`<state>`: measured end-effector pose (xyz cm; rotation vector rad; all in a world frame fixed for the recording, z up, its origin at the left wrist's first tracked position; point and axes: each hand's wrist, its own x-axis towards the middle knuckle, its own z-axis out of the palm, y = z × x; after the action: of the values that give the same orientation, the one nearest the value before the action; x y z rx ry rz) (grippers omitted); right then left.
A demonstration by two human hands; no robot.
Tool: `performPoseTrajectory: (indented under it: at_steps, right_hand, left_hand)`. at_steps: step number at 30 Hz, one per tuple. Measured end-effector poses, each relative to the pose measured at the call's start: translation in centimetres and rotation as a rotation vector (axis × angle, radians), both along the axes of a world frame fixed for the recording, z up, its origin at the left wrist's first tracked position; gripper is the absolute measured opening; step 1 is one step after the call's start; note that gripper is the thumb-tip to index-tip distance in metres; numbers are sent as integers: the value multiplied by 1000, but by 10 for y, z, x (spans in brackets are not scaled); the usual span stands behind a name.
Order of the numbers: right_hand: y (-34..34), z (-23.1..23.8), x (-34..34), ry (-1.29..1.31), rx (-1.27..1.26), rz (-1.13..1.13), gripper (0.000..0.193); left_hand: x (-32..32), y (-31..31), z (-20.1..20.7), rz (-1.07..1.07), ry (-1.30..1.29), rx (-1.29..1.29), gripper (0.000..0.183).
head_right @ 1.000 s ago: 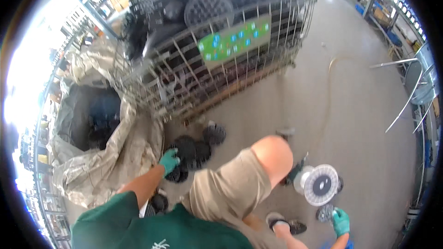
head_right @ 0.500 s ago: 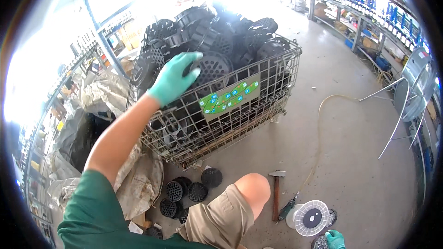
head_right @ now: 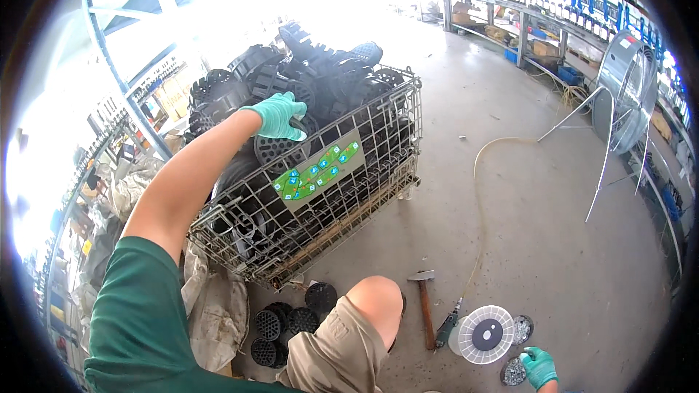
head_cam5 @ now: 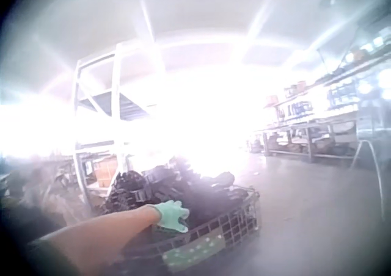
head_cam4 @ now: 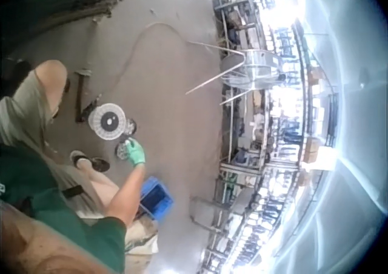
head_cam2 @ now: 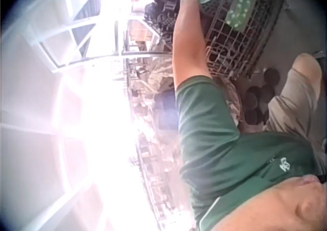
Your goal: The person removes circular black plastic parts from a wire mesh cage and places them on the floor, then lifts an internal wire rack by hand to access more items.
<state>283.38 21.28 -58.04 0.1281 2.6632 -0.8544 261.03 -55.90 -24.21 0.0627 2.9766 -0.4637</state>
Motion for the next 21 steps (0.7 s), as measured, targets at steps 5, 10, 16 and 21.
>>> performPoseTrajectory:
  at_steps: [5, 10, 16, 21]
  right_hand:
    - [1, -4, 2, -18, 19, -7, 36]
    - [6, -8, 6, -51, -8, -10, 36]
    - [3, -4, 2, -57, -4, -39, 36]
    - [-6, -9, -3, -106, 12, -20, 37]
  left_hand:
    - [18, -13, -12, -182, 26, -20, 53]
    - [32, 22, -49, 72, 411, -9, 42]
    - [5, 25, -30, -2, 280, -188, 34]
    - [-76, 62, -22, 36, 558, 610, 84]
